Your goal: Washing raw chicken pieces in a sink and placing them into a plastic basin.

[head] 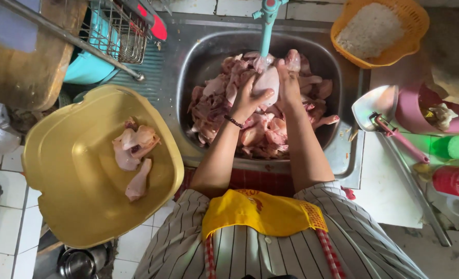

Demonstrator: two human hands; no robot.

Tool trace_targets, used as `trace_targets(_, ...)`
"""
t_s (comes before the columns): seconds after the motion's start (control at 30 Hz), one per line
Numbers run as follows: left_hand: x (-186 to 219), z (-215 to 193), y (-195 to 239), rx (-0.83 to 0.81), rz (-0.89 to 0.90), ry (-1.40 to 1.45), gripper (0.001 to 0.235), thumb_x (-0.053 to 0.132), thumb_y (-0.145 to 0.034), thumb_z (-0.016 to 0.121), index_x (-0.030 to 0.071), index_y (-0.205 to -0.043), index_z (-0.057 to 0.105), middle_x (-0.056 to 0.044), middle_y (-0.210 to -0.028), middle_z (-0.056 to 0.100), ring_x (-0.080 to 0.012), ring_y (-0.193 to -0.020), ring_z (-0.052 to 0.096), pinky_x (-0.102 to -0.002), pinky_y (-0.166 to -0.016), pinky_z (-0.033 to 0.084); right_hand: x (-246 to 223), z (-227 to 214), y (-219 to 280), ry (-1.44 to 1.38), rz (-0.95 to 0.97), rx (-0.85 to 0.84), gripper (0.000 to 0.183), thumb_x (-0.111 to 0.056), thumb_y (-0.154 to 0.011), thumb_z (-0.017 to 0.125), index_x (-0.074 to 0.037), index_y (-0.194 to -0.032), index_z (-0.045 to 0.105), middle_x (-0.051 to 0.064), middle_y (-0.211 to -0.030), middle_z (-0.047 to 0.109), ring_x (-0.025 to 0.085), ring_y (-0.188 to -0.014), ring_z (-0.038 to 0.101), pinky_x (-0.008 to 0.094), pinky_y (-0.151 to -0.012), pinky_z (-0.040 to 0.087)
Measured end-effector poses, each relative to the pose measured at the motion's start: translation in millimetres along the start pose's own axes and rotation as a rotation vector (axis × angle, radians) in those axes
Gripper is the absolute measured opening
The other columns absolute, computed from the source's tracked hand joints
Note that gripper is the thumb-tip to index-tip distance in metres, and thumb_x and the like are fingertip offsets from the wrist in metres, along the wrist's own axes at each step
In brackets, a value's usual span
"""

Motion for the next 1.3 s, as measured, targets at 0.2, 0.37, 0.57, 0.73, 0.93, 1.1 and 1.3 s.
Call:
trace_targets(0.2, 48.4, -21.2, -1.1, 0.114, 0.131, -0.189, 0.054, 0.018, -0.074, 0.086, 0.002, -0.119, 0.061, -0.012, -0.104, 0.068, -0.0239, -0.084, 0.069, -0.031, -0.075, 0.059, -64.7, -7.8, 32.2, -0.001, -0.750, -0.163, 0.012, 0.002, -0.095, 0.075, -0.004, -0.098, 0.064, 0.006, -0.102, 0.051, 0.013, -0.083, 0.049, 0.024, -0.074, 0.044)
trace_targets(0.37, 36.7, -17.6, -1.8, 0.082, 0.110, -0.455, 0.061, 0.010, -0.068, 0.081, 0.005, -0.125, 0.058, -0.011, -0.110, 0.068, -0.0262, -0.098, 0.066, -0.038, -0.088, 0.055, -89.6, 5.9, 62.8, 0.330, -0.943, -0.097, 0.018, 0.001, -0.086, 0.080, 0.000, -0.095, 0.064, 0.008, -0.098, 0.054, 0.022, -0.085, 0.053, 0.033, -0.081, 0.045)
trace_targets(0.57, 44.6, -6.9, 4.3, 0.008, 0.078, -0.150, 0.053, 0.009, -0.079, 0.079, 0.001, -0.126, 0.055, -0.012, -0.110, 0.067, -0.0202, -0.094, 0.065, -0.031, -0.089, 0.053, -56.2, -9.0, 30.8, 0.374, -0.843, 0.092, 0.023, 0.005, -0.096, 0.063, 0.006, -0.118, 0.056, 0.021, -0.132, 0.051, 0.036, -0.113, 0.055, 0.039, -0.094, 0.048)
trace_targets(0.73, 7.4, -9.7, -2.3, -0.013, -0.085, -0.074, 0.058, -0.004, -0.077, 0.078, 0.004, -0.128, 0.051, -0.012, -0.104, 0.067, -0.0175, -0.069, 0.069, -0.026, -0.053, 0.062, -61.7, 9.5, 41.1, 0.384, -1.019, -0.087, 0.032, -0.015, -0.088, 0.087, 0.004, -0.098, 0.063, 0.011, -0.095, 0.056, 0.022, -0.077, 0.053, 0.034, -0.071, 0.052)
trace_targets(0.93, 5.5, -9.1, -0.1, 0.128, 0.086, -0.157, 0.066, 0.025, -0.067, 0.091, 0.011, -0.124, 0.060, -0.016, -0.109, 0.069, -0.0316, -0.110, 0.066, -0.044, -0.096, 0.049, -18.2, -7.7, 3.1, 0.440, -0.744, 0.156, 0.018, -0.018, -0.106, 0.064, 0.000, -0.108, 0.061, 0.032, -0.147, 0.050, 0.050, -0.134, 0.047, 0.058, -0.108, 0.045)
trace_targets(1.1, 36.3, 1.5, 4.4, 0.063, 0.122, -0.186, 0.063, 0.017, -0.067, 0.087, 0.005, -0.122, 0.058, -0.020, -0.105, 0.065, -0.0356, -0.105, 0.066, -0.045, -0.094, 0.050, 30.9, 23.6, -4.8, 0.106, -0.126, -0.341, 0.077, -0.059, -0.098, 0.074, -0.005, -0.147, 0.050, 0.027, -0.129, 0.065, 0.032, -0.107, 0.070, 0.042, -0.075, 0.063)
trace_targets(1.3, -10.2, 7.8, 12.3, -0.169, 0.086, 0.036, 0.062, 0.020, -0.072, 0.093, 0.008, -0.125, 0.064, -0.011, -0.117, 0.071, -0.0229, -0.112, 0.064, -0.041, -0.103, 0.049, -17.2, 0.4, 13.6, -0.428, -0.228, -0.029, 0.038, -0.049, -0.099, 0.064, -0.017, -0.078, 0.065, -0.007, -0.073, 0.061, 0.005, -0.070, 0.056, 0.020, -0.068, 0.045)
Point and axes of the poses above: each hand's wrist, its own y-axis away from the middle knuckle, its own z-axis out of the palm, x = y × z, the point moved 7 cm from there along -y, towards the middle knuckle
